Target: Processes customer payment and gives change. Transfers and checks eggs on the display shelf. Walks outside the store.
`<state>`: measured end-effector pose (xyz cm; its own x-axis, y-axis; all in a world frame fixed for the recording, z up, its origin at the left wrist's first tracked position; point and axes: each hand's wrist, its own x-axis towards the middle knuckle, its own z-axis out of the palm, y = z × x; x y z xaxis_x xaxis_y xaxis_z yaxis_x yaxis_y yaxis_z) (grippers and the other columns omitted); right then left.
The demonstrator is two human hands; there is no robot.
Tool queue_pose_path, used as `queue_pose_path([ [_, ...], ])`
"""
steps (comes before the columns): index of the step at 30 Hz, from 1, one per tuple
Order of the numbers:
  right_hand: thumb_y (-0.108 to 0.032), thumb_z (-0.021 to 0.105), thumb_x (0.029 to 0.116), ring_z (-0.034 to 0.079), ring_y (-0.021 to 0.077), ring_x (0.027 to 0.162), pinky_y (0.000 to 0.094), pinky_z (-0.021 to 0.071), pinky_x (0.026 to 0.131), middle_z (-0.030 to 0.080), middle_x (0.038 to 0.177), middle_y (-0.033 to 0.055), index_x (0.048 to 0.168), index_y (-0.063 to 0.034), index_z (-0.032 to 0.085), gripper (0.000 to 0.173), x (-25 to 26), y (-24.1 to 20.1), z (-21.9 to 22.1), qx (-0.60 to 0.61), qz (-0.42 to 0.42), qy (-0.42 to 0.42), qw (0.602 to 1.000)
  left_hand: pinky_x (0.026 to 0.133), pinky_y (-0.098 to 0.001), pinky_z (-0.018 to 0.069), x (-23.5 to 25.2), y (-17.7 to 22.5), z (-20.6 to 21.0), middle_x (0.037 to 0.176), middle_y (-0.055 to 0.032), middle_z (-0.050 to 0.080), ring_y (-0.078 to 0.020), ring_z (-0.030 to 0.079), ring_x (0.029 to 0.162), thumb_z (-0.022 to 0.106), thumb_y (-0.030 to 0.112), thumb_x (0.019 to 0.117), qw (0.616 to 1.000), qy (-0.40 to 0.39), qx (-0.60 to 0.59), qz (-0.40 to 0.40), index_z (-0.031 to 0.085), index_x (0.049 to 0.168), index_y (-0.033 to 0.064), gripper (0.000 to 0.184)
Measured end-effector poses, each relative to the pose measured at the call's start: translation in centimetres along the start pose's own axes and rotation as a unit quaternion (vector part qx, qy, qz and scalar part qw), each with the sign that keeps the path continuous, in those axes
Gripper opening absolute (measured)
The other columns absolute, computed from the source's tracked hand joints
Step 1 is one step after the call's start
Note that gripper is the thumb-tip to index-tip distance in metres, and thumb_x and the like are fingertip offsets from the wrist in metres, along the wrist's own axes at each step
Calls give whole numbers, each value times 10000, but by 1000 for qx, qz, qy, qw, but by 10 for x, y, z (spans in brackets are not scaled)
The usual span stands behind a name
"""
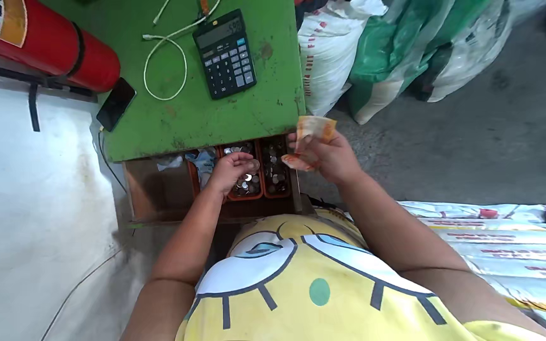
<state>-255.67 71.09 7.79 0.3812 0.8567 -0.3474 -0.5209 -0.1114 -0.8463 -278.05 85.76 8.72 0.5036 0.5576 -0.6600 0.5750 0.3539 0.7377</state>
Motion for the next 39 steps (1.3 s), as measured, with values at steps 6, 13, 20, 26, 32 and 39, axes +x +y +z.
queue_pose_path([
  [6,-13,506,1028,734,176,983,366,625,870,737,1132,91,1333,-35,559,310,6,14,37,-70,53,-30,996,736,-293,631,-36,57,20,973,-97,735,-154,733,824,562,-34,1003,969,-30,-233,82,646,1113,25,150],
  [13,27,429,978,700,175,891,385,607,809,711,1002,93,1216,-24,598,295,-2,20,56,95,27,-40,994,769,-317,615,-28,65,50,1004,-107,716,-171,714,857,610,37,1010,981,40,-179,65,633,1163,9,157],
  [20,-274,253,1097,705,200,927,412,601,829,705,1017,105,1210,-57,568,399,-5,27,60,279,104,16,955,772,-320,621,-26,58,64,1013,-92,731,-156,722,844,680,95,988,990,107,-20,90,670,1165,32,188],
  [26,-425,147,1120,701,200,1016,403,591,895,709,1100,116,1284,-60,559,575,-3,34,65,309,88,12,947,868,-308,614,-19,49,70,1154,-72,727,-114,720,960,711,133,974,971,134,107,165,726,1134,53,180],
  [32,-277,352,1112,713,175,905,378,612,820,714,992,97,1183,-48,589,337,-4,39,64,284,65,-6,956,784,-315,634,-21,48,73,1003,-79,733,-132,730,851,787,120,900,942,173,207,200,670,1194,40,326],
  [39,-184,339,1124,718,198,1081,387,604,924,721,1217,97,1326,-57,527,304,0,26,56,269,74,22,960,710,-310,559,-18,43,47,933,-102,662,-154,627,776,812,232,886,917,192,225,266,701,1065,32,290],
])
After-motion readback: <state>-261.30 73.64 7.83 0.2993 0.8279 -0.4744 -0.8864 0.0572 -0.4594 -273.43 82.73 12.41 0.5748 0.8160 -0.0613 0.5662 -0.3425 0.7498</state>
